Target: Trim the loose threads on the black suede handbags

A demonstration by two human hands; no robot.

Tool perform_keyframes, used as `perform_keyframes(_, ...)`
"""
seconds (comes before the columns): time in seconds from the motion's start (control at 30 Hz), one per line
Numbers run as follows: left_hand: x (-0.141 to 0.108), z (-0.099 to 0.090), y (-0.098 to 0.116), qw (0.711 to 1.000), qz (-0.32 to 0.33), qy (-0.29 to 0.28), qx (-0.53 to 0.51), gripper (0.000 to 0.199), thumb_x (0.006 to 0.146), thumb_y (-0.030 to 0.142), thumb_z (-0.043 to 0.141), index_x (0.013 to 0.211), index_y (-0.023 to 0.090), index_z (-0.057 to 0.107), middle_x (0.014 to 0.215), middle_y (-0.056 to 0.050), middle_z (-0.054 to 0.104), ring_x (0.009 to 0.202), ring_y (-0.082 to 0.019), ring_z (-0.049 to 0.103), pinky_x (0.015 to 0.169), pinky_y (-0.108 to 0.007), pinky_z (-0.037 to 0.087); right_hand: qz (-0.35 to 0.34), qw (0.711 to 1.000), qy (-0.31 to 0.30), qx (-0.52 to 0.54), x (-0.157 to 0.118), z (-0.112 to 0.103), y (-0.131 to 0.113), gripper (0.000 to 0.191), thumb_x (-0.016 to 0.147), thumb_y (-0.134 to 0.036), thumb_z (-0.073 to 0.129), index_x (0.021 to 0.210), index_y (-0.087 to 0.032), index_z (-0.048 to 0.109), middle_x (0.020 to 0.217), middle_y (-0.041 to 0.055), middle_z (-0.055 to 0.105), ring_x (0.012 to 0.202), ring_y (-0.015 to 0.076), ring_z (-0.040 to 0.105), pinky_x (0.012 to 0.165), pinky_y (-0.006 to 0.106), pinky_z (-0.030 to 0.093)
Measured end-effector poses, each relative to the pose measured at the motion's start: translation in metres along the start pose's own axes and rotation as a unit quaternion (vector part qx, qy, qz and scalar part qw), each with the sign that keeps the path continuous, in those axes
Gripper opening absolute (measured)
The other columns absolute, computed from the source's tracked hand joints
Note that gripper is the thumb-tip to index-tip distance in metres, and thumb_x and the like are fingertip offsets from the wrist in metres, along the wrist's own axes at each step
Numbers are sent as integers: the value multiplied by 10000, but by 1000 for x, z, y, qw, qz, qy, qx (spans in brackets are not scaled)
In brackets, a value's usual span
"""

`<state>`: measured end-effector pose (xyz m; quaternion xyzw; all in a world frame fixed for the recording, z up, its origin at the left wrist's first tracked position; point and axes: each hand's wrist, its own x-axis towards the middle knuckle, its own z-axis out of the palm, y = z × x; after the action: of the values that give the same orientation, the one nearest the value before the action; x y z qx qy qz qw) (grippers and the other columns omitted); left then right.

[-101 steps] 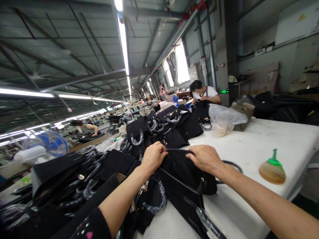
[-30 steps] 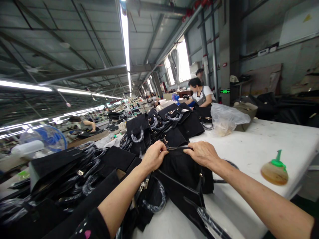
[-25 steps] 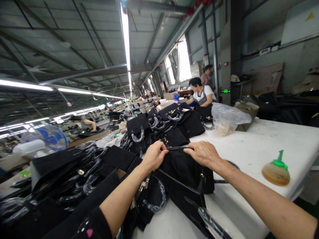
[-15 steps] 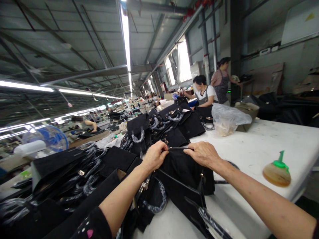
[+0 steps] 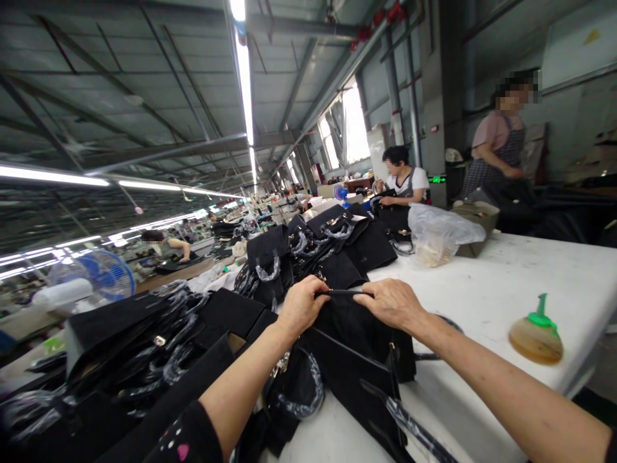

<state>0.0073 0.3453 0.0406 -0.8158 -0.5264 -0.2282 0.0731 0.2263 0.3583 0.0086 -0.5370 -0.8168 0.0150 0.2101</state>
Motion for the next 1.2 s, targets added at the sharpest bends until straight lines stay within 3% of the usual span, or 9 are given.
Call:
perform_keyframes(0.43,-6,5,-3,999,-32,29,4,81,770,210,713,738,189,642,826,-1,639,785,-162,609,742,-272,465,-6,1000,17,0,0,2,1,391,908,-531,404,789,-295,692,746,-1,692,733,196,617,588,285,285)
perform_keyframes(0.67,-5,0,-5,1000,2,-8,-18,133,776,167,665,678,183,577,856,14,623,776,-142,595,723,-243,452,-9,1000,17,-10,0,3,2,404,911,-530,397,774,-279,683,749,12,694,738,201,617,585,290,270)
perform_keyframes(0.83,-2,1,-9,998,18,-34,-41,116,760,108,625,823,204,610,884,9,634,844,-161,602,778,-262,459,-11,1000,17,-10,-1,2,1,396,908,-528,410,759,-271,672,725,10,682,719,196,614,578,289,258)
perform_keyframes(1.2,6,3,-4,998,10,-57,-1,112,758,303,735,797,221,669,879,6,632,841,-184,609,728,-273,453,-24,999,16,-16,-1,4,2,387,913,-526,407,770,-274,663,744,6,687,730,201,617,576,293,252)
